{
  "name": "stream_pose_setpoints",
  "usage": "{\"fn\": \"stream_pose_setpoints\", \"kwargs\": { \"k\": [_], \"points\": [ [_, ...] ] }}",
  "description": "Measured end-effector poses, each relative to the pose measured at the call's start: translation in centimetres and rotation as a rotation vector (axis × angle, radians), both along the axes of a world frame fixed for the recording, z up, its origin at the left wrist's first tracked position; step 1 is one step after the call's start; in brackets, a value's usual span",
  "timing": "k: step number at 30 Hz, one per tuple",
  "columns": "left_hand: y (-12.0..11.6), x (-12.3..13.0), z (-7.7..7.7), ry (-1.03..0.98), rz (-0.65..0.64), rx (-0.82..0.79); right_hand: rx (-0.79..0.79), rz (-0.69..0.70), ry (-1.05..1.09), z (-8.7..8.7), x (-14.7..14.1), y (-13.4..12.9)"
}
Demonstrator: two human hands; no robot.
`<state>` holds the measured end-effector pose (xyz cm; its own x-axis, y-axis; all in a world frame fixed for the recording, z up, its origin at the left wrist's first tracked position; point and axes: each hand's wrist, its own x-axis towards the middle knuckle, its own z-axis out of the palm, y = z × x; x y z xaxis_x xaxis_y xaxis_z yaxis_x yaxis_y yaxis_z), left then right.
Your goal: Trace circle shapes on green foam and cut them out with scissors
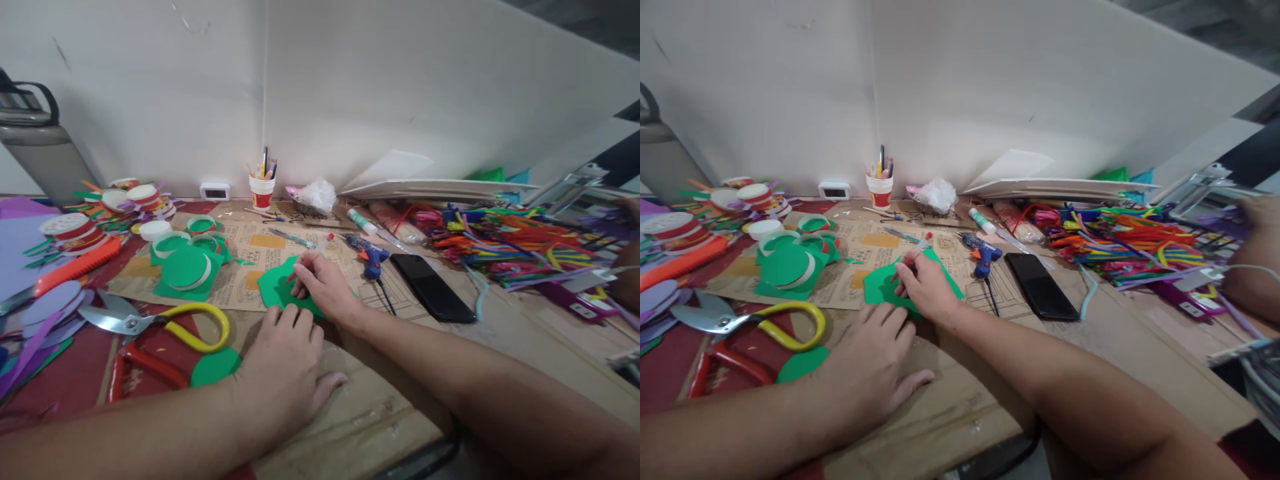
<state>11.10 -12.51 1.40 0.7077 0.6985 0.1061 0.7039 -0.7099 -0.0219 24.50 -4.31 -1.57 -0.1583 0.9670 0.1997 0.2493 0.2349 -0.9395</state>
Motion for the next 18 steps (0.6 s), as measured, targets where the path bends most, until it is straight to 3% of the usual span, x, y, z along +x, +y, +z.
{"fn": "stream_pose_setpoints", "kwargs": {
  "k": [18],
  "points": [
    [-0.08,-0.21,-0.53,0.002,-0.025,0.036,0.026,0.022,-0.044,-0.42,-0.09,0.36]
  ]
}}
